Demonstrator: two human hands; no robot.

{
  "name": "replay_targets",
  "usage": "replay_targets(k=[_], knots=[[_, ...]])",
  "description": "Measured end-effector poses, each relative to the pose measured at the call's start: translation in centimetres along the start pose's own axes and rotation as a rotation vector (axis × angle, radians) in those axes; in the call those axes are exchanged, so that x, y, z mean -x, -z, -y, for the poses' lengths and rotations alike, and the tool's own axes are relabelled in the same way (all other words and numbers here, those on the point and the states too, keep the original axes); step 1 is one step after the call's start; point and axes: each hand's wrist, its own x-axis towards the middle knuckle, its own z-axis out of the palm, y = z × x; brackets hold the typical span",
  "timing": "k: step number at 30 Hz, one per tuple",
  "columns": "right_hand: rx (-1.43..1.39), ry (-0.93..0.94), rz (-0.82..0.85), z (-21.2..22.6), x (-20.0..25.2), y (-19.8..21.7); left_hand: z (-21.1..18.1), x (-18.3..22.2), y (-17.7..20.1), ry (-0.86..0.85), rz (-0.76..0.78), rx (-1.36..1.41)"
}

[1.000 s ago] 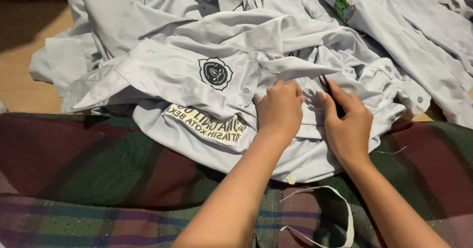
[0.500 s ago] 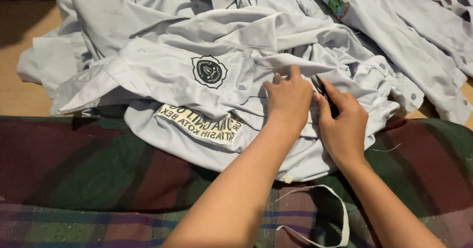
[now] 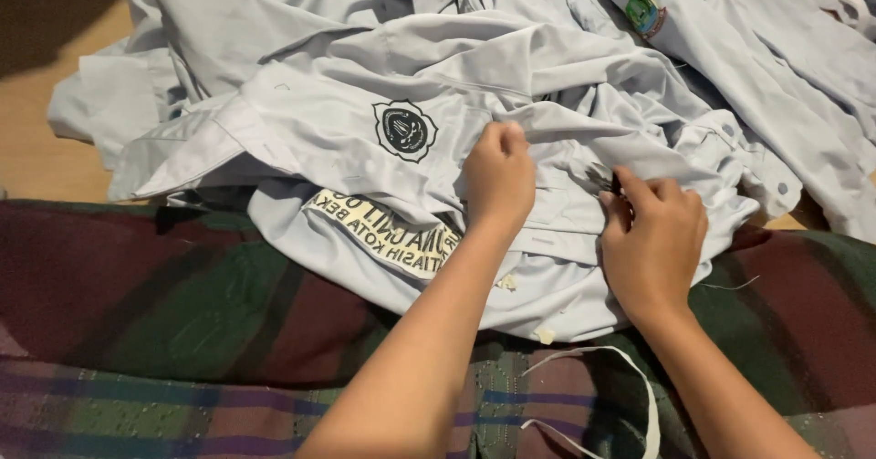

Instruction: Trimming excess fabric and loose threads from patches on white shirts using small scissors.

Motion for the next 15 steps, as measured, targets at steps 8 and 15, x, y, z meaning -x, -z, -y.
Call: replay_targets(k=[8,15], knots=[[-0.033,-0.016,-0.016,0.3,0.0,0.0,-1.5,3.4,0.6,-0.330,0.191,-0.406],[-0.078,-0.005,-0.009,0.4,-0.2,0.2,-1.5,2.4,-1.6,-0.450,0.165,-0.755]])
